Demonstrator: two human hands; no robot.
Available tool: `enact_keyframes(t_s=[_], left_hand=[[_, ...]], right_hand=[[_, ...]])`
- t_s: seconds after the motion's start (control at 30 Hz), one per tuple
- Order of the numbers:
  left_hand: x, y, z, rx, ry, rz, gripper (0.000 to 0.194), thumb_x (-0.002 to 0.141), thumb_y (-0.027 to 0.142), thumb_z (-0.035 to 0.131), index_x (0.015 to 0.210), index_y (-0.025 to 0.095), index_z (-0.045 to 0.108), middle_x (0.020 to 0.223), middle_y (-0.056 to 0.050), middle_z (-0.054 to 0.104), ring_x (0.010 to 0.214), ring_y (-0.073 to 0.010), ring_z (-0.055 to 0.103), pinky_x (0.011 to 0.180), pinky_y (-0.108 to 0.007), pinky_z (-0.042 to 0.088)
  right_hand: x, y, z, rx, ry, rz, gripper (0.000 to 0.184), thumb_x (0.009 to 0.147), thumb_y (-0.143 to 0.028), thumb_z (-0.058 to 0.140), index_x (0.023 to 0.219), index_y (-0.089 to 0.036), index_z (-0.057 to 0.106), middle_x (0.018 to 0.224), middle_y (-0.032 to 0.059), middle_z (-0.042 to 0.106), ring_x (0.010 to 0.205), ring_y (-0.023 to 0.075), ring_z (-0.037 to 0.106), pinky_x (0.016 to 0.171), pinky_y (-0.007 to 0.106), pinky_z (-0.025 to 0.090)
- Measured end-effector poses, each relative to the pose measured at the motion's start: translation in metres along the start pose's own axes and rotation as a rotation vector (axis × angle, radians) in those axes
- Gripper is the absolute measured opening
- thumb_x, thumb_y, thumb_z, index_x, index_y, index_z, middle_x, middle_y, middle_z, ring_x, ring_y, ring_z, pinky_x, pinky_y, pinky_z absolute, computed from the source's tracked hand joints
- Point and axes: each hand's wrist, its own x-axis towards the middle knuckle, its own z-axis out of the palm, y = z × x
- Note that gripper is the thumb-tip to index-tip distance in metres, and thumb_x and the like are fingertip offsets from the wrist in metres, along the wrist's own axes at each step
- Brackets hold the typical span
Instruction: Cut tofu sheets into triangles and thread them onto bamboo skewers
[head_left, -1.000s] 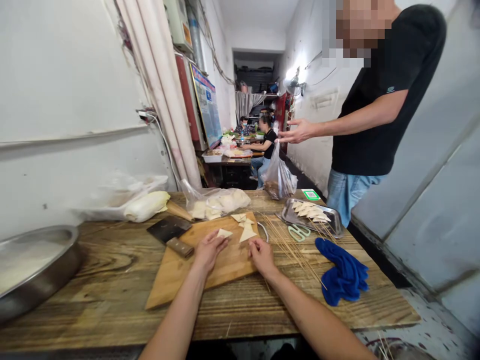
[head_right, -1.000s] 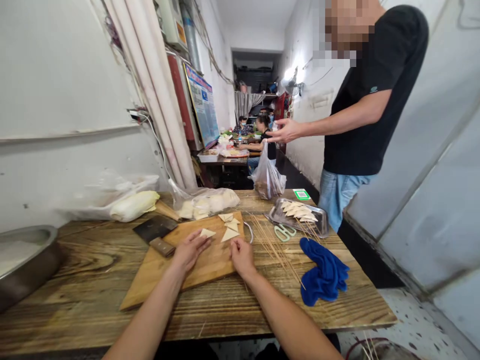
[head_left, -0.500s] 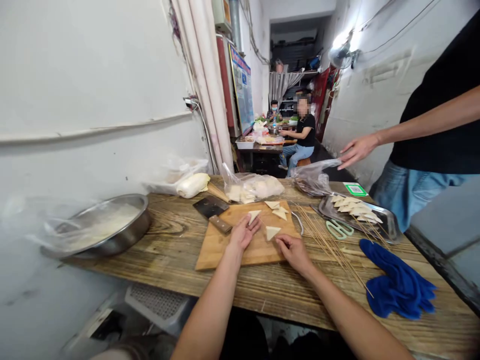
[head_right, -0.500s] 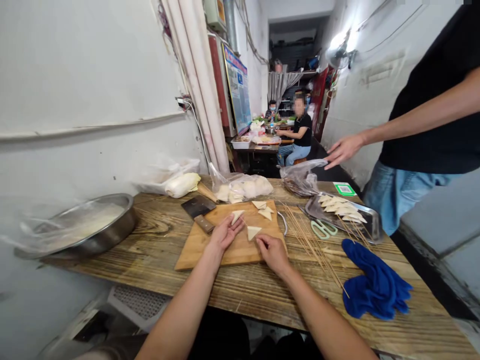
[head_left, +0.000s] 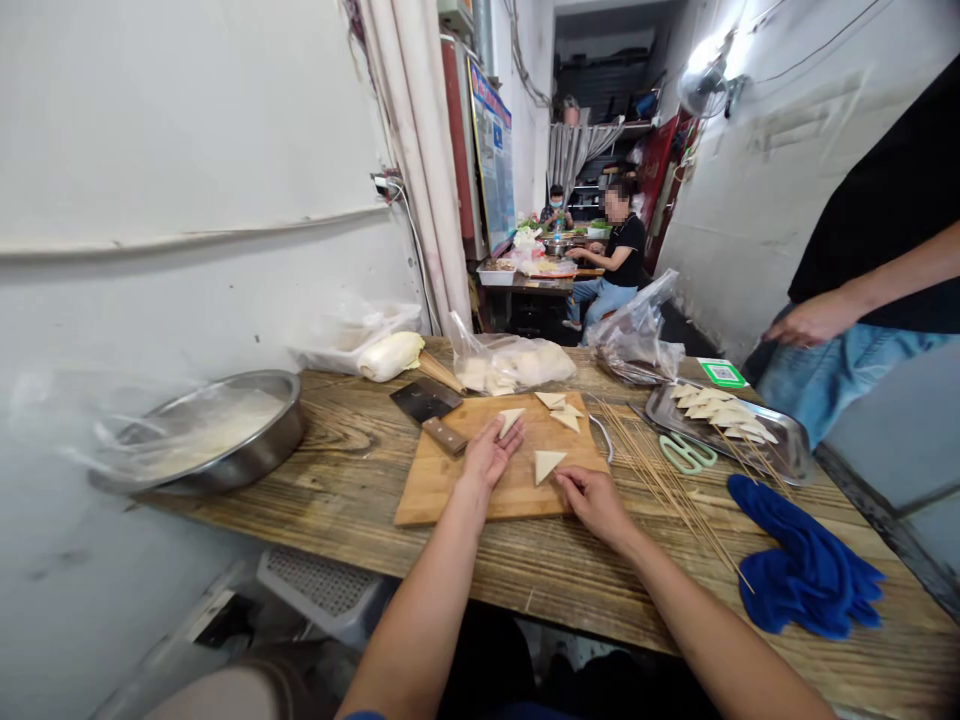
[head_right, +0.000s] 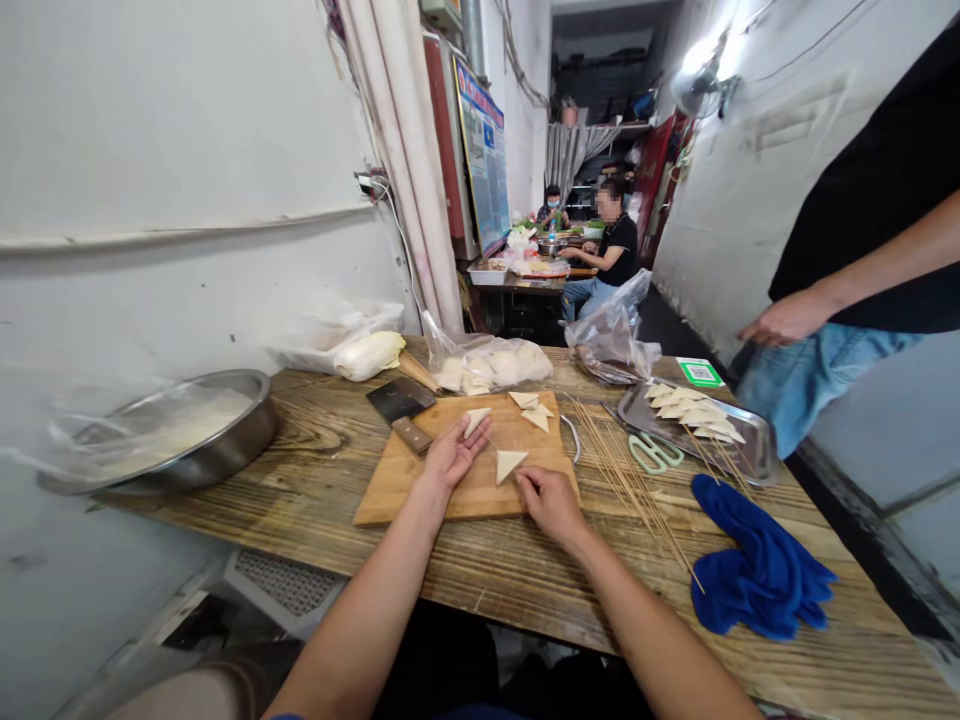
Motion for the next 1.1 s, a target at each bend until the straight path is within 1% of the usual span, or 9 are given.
enact_keyframes(t_s=[0.3,0.53,0.73,0.9,1.1], left_hand=[[-0.0018,-0.0004,0.0016,0.032,0.003,0.001,0.006,0.08,0.013,0.054,0.085,0.012,0.057,0.089,-0.012,0.068,0.088,-0.0198,0.065,0.083,-0.035,0.049],[-0.0022,-0.0009,0.0017,0.045,0.011,0.003,0.007,0.08,0.013,0.055,0.086,0.012,0.058,0.09,-0.012,0.068,0.089,-0.0195,0.065,0.084,-0.035,0.048],[-0.0024,-0.0021,0.0015,0.063,0.012,0.012,0.005,0.079,0.014,0.057,0.084,0.013,0.058,0.09,-0.012,0.067,0.09,-0.0195,0.064,0.082,-0.034,0.049],[-0.0037,-0.0026,0.0021,0.065,0.0,0.026,0.003,0.079,0.013,0.056,0.081,0.013,0.057,0.089,-0.011,0.068,0.088,-0.0201,0.065,0.08,-0.033,0.049],[-0.0039,-0.0039,0.0018,0.115,-0.012,0.031,0.006,0.079,0.015,0.057,0.085,0.013,0.059,0.089,-0.01,0.068,0.083,-0.0181,0.066,0.079,-0.032,0.049]], right_hand=[[0.0008,0.0011,0.0001,-0.015,0.005,0.019,0.027,0.084,-0.03,0.044,0.084,-0.017,0.068,0.062,0.0021,0.066,0.06,0.0161,0.06,0.056,0.024,0.043],[0.0008,0.0034,0.0011,-0.017,0.005,0.021,0.027,0.084,-0.03,0.044,0.084,-0.017,0.068,0.064,0.0026,0.067,0.062,0.0162,0.061,0.057,0.024,0.044],[0.001,0.0022,0.0,-0.018,-0.001,0.015,0.027,0.084,-0.029,0.044,0.084,-0.017,0.069,0.075,0.0048,0.069,0.069,0.0176,0.063,0.063,0.025,0.046],[0.0016,-0.0019,-0.0021,-0.038,-0.019,0.033,0.029,0.084,-0.029,0.042,0.085,-0.017,0.069,0.061,0.0028,0.066,0.063,0.0174,0.061,0.058,0.025,0.044],[0.0016,-0.0019,-0.0028,-0.062,-0.038,0.025,0.029,0.084,-0.029,0.041,0.082,-0.017,0.068,0.058,0.0019,0.064,0.061,0.0163,0.059,0.056,0.023,0.042]])
